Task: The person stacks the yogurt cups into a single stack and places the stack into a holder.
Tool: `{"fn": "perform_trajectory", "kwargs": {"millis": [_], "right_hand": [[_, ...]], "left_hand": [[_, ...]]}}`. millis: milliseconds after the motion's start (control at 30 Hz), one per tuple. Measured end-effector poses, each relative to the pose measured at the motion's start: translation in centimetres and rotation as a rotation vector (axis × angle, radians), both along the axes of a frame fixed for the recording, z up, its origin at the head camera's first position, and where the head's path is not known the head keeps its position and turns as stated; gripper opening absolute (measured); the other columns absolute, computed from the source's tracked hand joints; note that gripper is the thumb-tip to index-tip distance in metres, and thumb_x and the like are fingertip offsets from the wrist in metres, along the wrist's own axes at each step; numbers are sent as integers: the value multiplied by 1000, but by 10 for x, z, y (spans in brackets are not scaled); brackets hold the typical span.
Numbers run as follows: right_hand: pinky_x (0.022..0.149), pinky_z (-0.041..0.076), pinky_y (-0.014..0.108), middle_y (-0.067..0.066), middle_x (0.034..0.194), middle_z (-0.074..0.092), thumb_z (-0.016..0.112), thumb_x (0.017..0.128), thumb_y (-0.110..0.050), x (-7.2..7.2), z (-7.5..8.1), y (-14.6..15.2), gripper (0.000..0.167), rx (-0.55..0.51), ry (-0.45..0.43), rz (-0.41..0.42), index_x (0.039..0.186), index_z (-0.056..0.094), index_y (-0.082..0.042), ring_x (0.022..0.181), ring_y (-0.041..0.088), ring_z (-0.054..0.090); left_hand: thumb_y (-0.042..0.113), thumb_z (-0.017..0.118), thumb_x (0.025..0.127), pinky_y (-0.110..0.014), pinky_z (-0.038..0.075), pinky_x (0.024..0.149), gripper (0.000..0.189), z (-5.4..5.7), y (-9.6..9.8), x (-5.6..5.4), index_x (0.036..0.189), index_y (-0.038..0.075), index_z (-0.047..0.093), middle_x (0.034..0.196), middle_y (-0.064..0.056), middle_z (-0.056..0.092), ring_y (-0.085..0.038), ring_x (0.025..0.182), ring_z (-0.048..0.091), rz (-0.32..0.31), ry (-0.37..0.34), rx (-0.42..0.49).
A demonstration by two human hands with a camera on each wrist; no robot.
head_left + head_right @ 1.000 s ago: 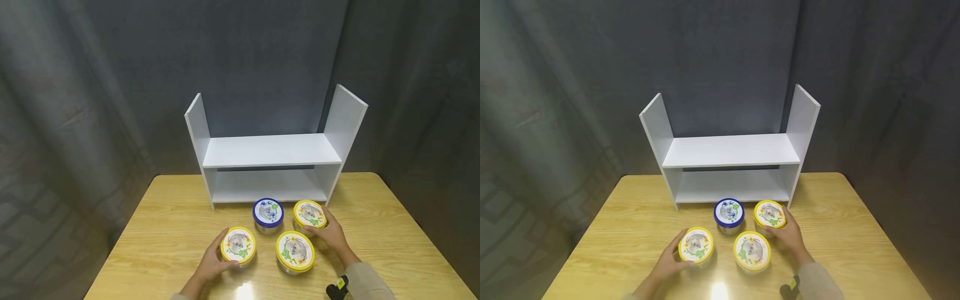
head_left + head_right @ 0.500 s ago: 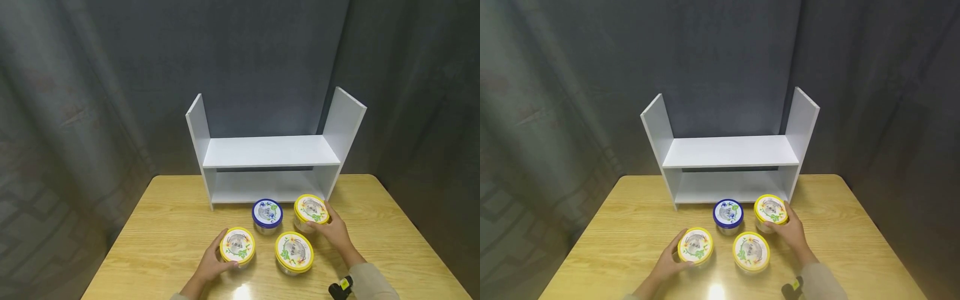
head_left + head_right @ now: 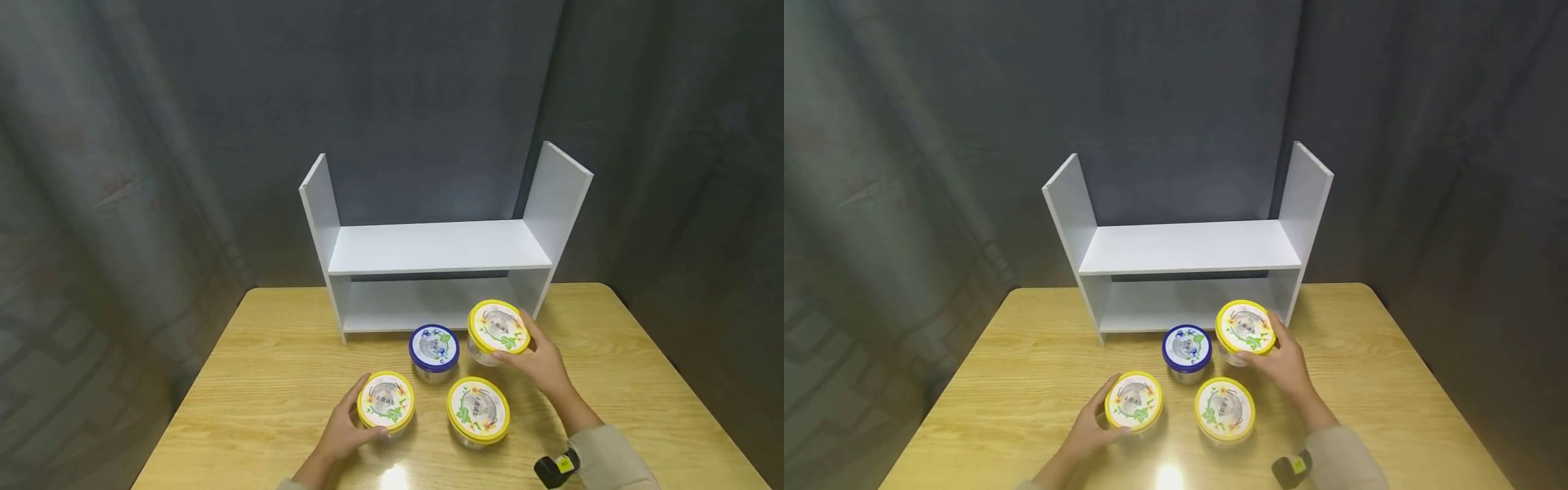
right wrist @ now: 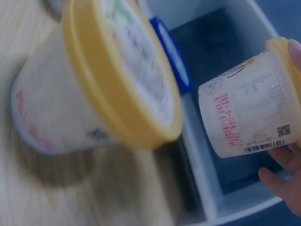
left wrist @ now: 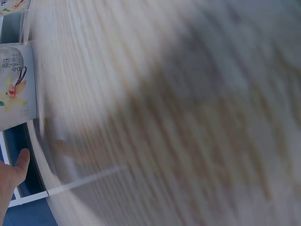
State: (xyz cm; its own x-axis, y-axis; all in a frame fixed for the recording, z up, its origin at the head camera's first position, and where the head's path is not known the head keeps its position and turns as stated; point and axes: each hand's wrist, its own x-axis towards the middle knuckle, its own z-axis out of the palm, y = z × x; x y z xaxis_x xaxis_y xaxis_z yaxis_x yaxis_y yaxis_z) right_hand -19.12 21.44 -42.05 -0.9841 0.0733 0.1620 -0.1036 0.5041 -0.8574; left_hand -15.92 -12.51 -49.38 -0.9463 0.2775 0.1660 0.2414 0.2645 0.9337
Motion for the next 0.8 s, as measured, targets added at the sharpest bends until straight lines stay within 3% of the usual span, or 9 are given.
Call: {"fn": "perform_trajectory", "kwargs": {"millis": [133, 267, 433, 667, 800], "right_hand": [[91, 37, 35, 21, 137, 21, 75, 66, -23, 3, 9, -13, 93, -22, 32, 45, 137, 17, -4, 119, 39, 28], [96, 26, 51, 20, 138, 20, 76, 64, -22, 9, 16, -28, 93, -54, 46, 97, 137, 20, -6, 121, 41, 23], [95, 25, 55, 18, 138, 21, 77, 62, -27, 13, 18, -45, 95, -47, 52, 147, 137, 22, -11, 120, 40, 25], [94, 27, 54, 13, 138, 24, 78, 58, -33, 15, 13, -65, 96, -45, 52, 193, 136, 25, -17, 120, 36, 28], [94, 24, 56, 11, 138, 24, 78, 58, -33, 18, 13, -77, 95, -80, 24, 231, 136, 26, -19, 120, 36, 27]], "left_hand": [[16, 78, 59, -55, 27, 93, 91, 2, 0, 1, 134, 5, 26, 135, -21, 26, -41, 119, 25, -2, 2, 4], [21, 78, 60, -54, 28, 93, 92, -12, -3, -4, 135, 12, 26, 137, -15, 26, -37, 121, 25, 6, 9, -13], [28, 78, 58, -54, 26, 94, 94, -23, -5, -8, 135, 13, 27, 137, -9, 27, -34, 122, 24, 14, 17, -36], [37, 76, 59, -62, 15, 93, 95, -21, -6, -8, 136, 19, 24, 138, -9, 26, -36, 123, 21, 8, 3, -122], [38, 75, 60, -66, 15, 89, 95, -19, -6, -8, 136, 16, 23, 138, -11, 25, -38, 122, 21, -1, 15, -139]]}}
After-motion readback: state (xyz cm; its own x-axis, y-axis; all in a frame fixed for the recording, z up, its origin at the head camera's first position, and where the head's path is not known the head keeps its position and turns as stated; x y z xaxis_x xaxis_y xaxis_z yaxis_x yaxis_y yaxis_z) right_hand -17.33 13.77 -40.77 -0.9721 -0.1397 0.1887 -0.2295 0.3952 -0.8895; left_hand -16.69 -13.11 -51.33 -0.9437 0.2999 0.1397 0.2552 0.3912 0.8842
